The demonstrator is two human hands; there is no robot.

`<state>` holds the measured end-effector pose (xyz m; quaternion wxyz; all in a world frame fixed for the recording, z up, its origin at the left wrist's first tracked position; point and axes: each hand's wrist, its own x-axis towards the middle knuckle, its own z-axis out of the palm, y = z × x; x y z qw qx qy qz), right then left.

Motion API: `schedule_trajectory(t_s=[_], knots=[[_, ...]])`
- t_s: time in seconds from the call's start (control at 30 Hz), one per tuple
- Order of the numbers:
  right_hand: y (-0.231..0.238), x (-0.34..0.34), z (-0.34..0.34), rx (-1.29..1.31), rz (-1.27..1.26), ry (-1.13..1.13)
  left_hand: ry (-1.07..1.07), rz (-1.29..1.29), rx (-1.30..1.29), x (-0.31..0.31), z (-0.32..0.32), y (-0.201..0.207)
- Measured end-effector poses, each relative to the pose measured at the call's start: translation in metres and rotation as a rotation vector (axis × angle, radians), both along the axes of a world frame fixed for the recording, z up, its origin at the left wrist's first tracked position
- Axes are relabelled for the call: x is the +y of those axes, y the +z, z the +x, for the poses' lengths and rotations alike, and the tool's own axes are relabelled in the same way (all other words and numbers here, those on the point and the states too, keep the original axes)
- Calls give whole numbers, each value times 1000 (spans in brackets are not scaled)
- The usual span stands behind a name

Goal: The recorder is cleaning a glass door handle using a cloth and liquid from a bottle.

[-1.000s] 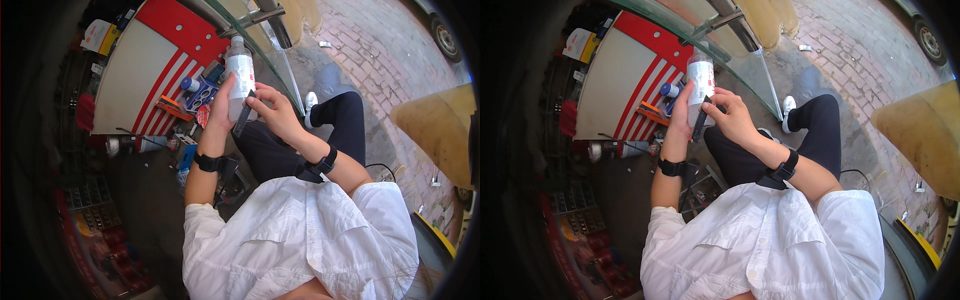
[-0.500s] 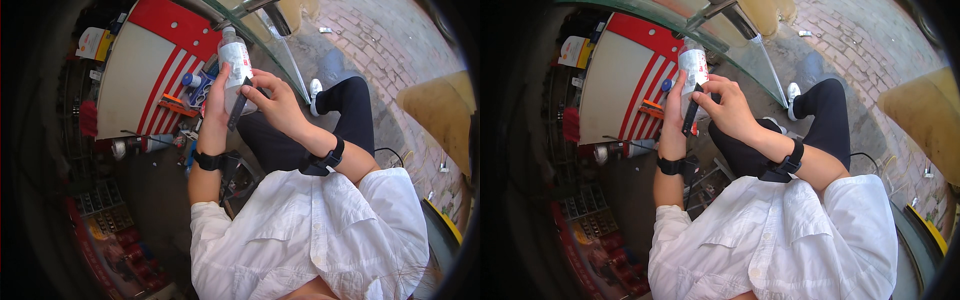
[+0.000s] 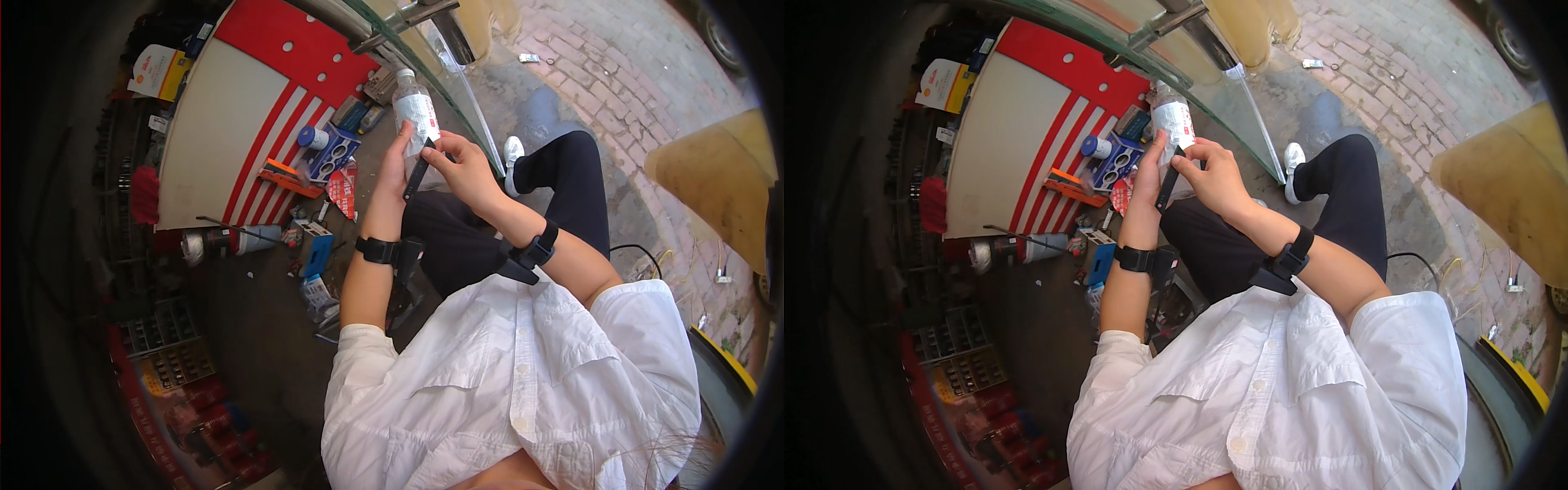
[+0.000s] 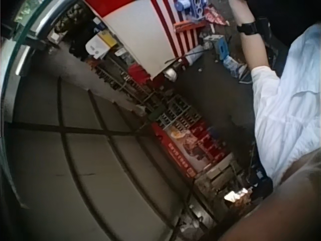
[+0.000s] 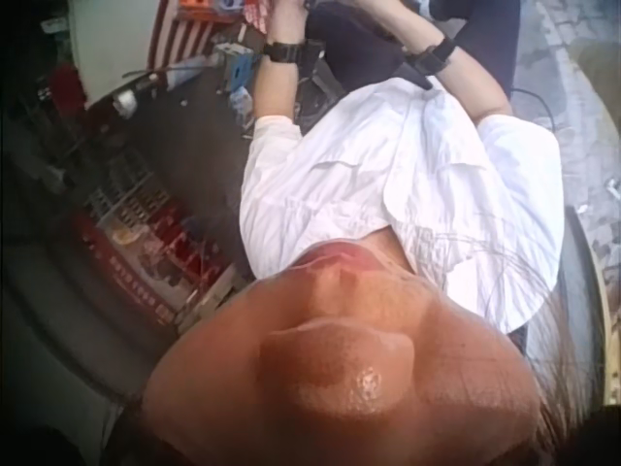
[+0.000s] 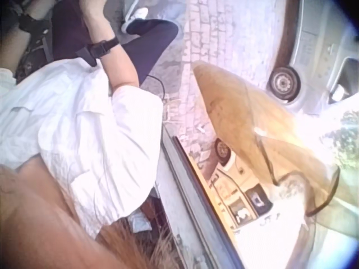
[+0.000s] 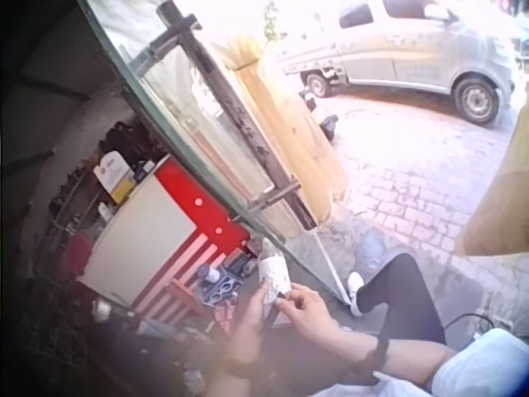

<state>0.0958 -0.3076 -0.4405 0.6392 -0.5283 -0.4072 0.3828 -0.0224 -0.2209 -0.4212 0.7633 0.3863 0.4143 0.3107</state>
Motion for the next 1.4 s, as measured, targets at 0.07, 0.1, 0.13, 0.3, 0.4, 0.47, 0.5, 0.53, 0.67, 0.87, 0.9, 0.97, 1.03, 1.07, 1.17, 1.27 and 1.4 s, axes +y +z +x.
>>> schedule_trajectory(t_s=[0.07,0.1,0.13,0.3,0.4,0.47,0.5,0.53,0.67,0.87,0.9,0.97,1.03,1.07,1.17,1.27,1.4], knots=[[-16,3,1,36,-127,74,4,1,45,1,-5,-21],[-31,2,3,25,-126,68,-2,0,95,1,0,-24],[-46,0,6,137,-152,125,9,48,176,-6,3,-28],[-38,-25,26,229,-69,218,65,388,168,-44,4,-64],[-29,-37,38,340,-24,353,163,321,-44,-72,8,-66],[-15,-44,42,397,3,389,-45,691,296,-81,1,-53],[-16,-47,46,375,-8,405,-21,686,279,-81,-1,-49],[-19,-49,53,407,11,458,-49,803,344,-81,-2,-45],[-23,-63,70,537,58,491,-61,882,301,-84,1,-34],[-24,-96,110,467,78,382,441,991,465,-33,6,-61],[-24,-103,116,460,71,389,193,838,716,-21,0,-57],[-24,-116,129,444,37,308,-53,658,939,-12,-8,-49],[-31,-127,140,419,35,282,-288,960,943,-8,-8,-33],[-32,-133,143,425,31,255,-313,976,878,-12,-7,-19],[-35,-140,146,437,9,215,-135,1297,722,-7,-8,-21],[-36,-139,144,410,15,144,-48,1179,668,-1,-15,-30],[-37,-132,142,419,28,192,103,953,360,2,-17,-39]])
